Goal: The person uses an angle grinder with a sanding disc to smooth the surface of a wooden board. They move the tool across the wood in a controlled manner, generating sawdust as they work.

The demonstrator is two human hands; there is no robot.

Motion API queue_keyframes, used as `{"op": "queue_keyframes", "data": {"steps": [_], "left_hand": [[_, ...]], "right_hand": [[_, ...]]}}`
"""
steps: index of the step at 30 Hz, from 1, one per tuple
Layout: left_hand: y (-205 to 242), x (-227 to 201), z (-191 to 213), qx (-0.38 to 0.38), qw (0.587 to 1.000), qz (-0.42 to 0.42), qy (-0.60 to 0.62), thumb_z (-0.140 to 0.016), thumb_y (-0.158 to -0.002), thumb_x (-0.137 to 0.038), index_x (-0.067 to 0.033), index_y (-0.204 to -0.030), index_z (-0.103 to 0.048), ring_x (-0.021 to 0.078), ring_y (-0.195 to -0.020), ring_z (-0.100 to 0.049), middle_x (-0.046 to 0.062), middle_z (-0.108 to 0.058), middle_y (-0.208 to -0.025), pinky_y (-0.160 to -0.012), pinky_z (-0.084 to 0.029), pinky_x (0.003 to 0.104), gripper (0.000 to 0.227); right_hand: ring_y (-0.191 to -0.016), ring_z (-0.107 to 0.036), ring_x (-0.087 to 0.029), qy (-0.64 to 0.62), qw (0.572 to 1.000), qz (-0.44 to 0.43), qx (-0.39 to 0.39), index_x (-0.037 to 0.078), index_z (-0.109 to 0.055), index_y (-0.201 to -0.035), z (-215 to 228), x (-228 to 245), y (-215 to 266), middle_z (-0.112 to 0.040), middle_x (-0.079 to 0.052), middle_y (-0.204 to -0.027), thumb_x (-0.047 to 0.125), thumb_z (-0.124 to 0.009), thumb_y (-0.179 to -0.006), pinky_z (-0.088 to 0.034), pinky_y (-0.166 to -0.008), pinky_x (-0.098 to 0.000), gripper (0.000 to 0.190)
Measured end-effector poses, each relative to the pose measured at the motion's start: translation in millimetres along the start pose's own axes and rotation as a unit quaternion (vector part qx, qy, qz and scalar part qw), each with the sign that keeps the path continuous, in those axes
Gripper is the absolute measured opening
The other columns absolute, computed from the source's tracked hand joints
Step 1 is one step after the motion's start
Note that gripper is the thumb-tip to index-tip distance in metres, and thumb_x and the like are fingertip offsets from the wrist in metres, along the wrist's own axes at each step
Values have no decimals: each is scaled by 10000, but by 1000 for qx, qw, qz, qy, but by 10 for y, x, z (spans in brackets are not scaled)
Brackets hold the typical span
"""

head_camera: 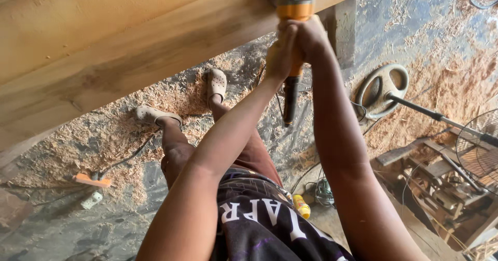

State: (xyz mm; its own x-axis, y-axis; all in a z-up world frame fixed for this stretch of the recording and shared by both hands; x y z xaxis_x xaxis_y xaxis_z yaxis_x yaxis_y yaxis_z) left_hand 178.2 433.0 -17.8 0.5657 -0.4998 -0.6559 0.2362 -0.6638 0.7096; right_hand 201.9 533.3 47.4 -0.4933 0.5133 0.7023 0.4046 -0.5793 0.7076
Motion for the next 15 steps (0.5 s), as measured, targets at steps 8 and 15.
{"op": "queue_keyframes", "data": {"steps": [8, 15], "left_hand": [[483, 338, 888, -69, 977, -37, 196, -325, -972, -729, 20, -1206, -607, 183, -865, -706, 117, -683, -1008, -737, -597, 338, 834], [332, 553, 703, -146, 972, -36, 179, -290, -1009, -691, 12, -1238, -582, 173, -902, -692, 119, -668, -1072, -750, -612, 342, 796]], "right_hand": [[-737, -742, -129, 205, 976, -7, 70, 64, -767, -921, -1181, 65, 199, -783, -55, -847, 215, -843, -744, -630, -717, -316, 245], [-718, -728, -136, 323, 938, -61, 107, 65, -760, -934, -1074, 27, 236, -769, -41, -835, 219, -867, -737, -616, -698, -316, 273]]}}
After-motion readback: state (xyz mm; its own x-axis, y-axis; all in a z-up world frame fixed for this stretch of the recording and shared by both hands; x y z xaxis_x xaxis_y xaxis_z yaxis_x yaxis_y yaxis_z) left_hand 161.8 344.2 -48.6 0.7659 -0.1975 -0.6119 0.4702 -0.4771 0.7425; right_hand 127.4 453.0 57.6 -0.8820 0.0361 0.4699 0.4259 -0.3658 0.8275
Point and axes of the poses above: each hand's wrist, its own y-axis away from the middle knuckle, its own z-axis out of the back of the hand, x = y × z, the point moved 7 cm from there along -y, towards the middle knuckle
